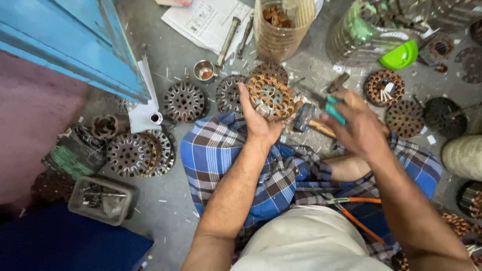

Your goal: The person sits on the floor and uses pliers and a hammer to adjust and secure copper windings on a motor stator. They repeatedly bend wires and tap the stator to align the coils.

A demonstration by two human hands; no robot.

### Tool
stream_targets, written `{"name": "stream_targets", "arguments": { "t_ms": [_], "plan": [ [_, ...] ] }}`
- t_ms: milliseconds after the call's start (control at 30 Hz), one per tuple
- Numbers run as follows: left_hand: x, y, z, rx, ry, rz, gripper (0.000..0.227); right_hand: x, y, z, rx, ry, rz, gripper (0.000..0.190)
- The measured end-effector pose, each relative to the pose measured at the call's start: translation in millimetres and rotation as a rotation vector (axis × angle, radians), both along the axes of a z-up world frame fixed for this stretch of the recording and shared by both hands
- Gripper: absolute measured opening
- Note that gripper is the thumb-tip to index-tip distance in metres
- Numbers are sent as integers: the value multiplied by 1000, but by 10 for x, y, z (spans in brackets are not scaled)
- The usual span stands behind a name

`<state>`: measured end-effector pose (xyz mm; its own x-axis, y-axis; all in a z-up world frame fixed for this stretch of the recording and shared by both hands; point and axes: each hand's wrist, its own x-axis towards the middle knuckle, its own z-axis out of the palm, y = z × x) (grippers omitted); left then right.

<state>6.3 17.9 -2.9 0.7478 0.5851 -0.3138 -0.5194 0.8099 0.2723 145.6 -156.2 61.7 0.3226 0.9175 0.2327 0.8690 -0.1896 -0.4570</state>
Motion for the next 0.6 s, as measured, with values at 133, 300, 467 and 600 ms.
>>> {"name": "stream_targets", "arguments": {
  "t_ms": [133, 300, 467, 600],
  "plan": [
    [-39, -37, -14, 51, -42, 20, 88, -415, -251, 195, -40, -169, -7, 31],
    [-51, -50, 32, 27, -11, -10, 84, -607, -188, 360, -73, -331, -52, 32],
    [-58, -70, -21, 76, 3, -13, 79, -666, -179, 370, -135, -409, -42, 30],
    [-35, -93, -110, 138, 27, -1, 67, -668, -221, 200, -288, -344, -75, 29]
  ]
}}
